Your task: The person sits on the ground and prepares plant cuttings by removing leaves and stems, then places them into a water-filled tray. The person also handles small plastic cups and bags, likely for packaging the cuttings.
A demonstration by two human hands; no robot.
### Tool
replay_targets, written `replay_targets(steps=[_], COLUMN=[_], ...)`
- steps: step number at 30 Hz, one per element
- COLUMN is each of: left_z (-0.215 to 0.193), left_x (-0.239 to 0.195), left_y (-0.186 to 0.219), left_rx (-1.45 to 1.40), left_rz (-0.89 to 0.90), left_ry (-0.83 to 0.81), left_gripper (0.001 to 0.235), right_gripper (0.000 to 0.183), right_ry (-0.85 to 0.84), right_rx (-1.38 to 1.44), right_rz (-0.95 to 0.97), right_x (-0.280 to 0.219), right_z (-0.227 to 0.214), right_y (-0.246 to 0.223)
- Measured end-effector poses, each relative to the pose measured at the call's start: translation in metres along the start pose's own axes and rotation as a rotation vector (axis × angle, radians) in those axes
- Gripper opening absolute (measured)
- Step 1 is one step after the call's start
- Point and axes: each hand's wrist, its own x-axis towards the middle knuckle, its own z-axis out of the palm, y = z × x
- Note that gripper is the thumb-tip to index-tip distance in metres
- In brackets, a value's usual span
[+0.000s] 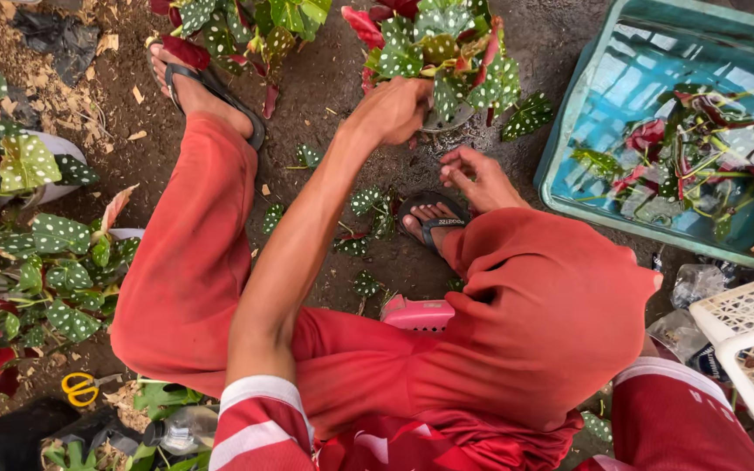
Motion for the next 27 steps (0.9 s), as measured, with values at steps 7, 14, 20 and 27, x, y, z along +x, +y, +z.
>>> replay_targets(steps=[7, 14, 20, 27], left_z=[0.003, -0.002, 0.045, 0.111], left_x=[0.002, 0.002, 0.020, -0.028], left_y=[-0.005, -0.006, 0.031, 0.038], left_rx=[-0.020, -0.111, -0.394, -0.731], left_rz=[-0.047, -0.120, -0.203, 0.333], left_ry=[-0.038, -0.156, -0.316, -0.157], left_gripper=[0.019, 0.018, 0.031, 0.039], right_gripper=[0.050, 0.029, 0.026, 0.064], right_ry=[0.047, 0.194, 0.375, 0.437], right_rx=[-0.508, -0.597, -0.627, -0.325], right_rz=[-0.216, -0.221, -0.124, -0.334], right_x=[0.006, 0.017, 0.014, -0.009], right_z=[0.003, -0.008, -0.050, -0.034], right_y=[-0.070, -0.047, -0.015, 0.034])
